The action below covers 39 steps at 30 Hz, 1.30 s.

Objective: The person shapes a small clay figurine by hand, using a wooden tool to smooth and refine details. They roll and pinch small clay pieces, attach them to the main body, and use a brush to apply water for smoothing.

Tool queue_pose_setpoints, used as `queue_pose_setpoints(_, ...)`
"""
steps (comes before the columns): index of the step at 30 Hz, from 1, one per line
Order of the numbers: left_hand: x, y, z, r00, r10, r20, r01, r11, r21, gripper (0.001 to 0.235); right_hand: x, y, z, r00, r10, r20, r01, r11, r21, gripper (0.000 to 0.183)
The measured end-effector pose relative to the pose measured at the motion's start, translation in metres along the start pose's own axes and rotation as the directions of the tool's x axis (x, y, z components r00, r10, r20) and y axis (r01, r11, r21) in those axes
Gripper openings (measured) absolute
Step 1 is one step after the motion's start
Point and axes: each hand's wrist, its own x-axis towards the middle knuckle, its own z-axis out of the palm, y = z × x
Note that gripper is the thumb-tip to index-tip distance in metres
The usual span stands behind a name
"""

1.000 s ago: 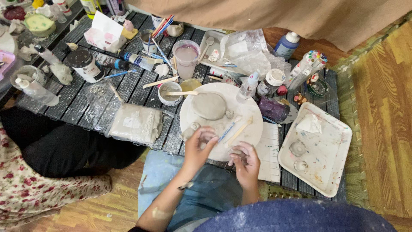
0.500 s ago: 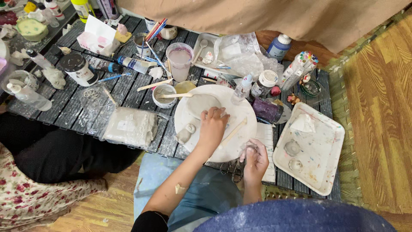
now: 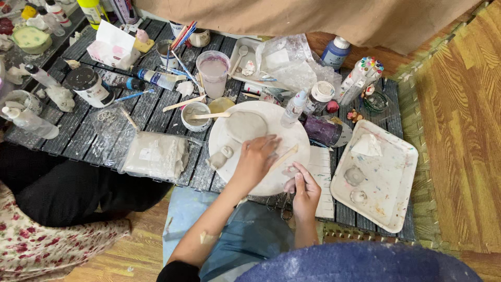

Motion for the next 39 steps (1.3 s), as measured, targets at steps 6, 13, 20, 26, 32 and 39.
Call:
queue_pose_setpoints(6,-0.030,0.014,-0.029,0.982,-0.027,0.189,0.117,0.866,-0.486,0.033,-0.009,-0.012,0.009,0.986,0.038,0.164,-0.034,0.999,-0.024,0.037)
queue_pose_setpoints(13,-0.048,0.013,-0.042,0.999,-0.001,0.039,0.013,0.953,-0.303,0.025,-0.012,-0.008,0.019,0.952,-0.040,0.304,0.007,0.994,0.109,0.022)
queue_pose_setpoints(20,-0.061,0.010,-0.052,0.999,0.031,0.010,-0.026,0.948,-0.316,0.029,-0.015,-0.006,0.015,0.938,0.072,0.340,-0.088,0.996,0.032,0.018)
queue_pose_setpoints(26,-0.067,0.011,-0.053,0.997,-0.078,-0.001,0.071,0.914,-0.398,0.030,-0.016,-0.015,0.024,0.891,0.122,0.436,-0.178,0.980,0.089,0.029)
queue_pose_setpoints(32,-0.076,0.010,-0.053,0.991,-0.130,0.032,0.128,0.855,-0.502,0.033,-0.018,0.004,0.020,0.930,0.024,0.367,-0.050,0.997,0.060,0.022)
queue_pose_setpoints(39,-0.081,0.008,-0.050,0.933,-0.335,0.134,0.336,0.673,-0.659,0.023,-0.023,-0.006,0.022,0.915,-0.012,0.404,-0.010,0.999,0.053,0.024)
